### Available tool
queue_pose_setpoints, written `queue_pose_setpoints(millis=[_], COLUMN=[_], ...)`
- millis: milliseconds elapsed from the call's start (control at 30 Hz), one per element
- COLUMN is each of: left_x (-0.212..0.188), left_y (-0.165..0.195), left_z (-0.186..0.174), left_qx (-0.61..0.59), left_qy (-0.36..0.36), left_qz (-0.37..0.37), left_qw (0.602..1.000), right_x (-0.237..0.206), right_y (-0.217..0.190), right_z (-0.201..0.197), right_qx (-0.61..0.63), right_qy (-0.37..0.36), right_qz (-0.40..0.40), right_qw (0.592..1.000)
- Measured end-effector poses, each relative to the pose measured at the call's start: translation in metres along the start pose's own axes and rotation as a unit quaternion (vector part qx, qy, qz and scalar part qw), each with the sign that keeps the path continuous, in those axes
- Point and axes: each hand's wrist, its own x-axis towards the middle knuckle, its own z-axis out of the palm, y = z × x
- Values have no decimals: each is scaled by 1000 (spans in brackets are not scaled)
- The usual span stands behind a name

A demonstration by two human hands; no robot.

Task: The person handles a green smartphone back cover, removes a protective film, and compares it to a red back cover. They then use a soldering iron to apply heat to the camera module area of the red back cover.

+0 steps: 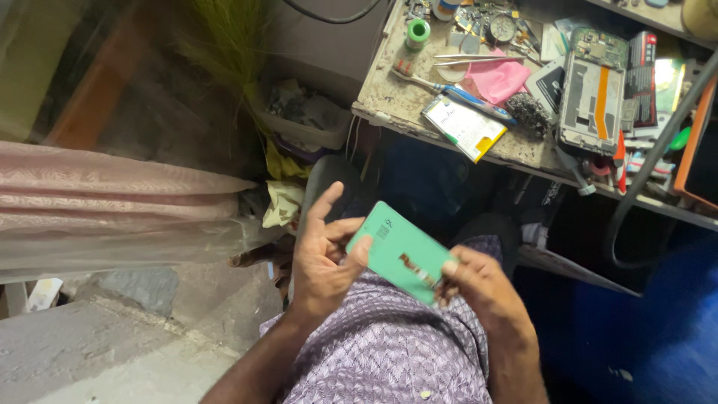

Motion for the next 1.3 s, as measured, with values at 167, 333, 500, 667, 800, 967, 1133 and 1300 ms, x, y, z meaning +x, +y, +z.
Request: queue_pose_setpoints(millis=[167,333,500,667,800,967,1133,1300], left_x=[18,15,19,23,24,24,20,21], left_y=[6,4,12,17,15,15,17,13], left_z=[-9,-14,-18,-18,-16,-14,-14,-18], left_qx=[-25,-24,29,45,57,65,69,51], left_qy=[29,17,24,23,23,26,28,21], left_qz=[11,-19,-37,-60,-53,-46,-59,-72], left_qw=[999,999,999,997,997,996,995,996], right_x=[12,10,15,20,21,24,18,11], right_y=[-10,-12,-14,-19,-24,-26,-29,-40], right_z=[44,53,56,53,49,47,54,66], right_qx=[-58,-118,-129,-152,-141,-133,-152,-178], right_qy=[-147,-170,-192,-224,-253,-268,-244,-236], right_qz=[127,99,78,59,30,24,18,-20], right_qw=[979,973,970,961,957,954,958,955])
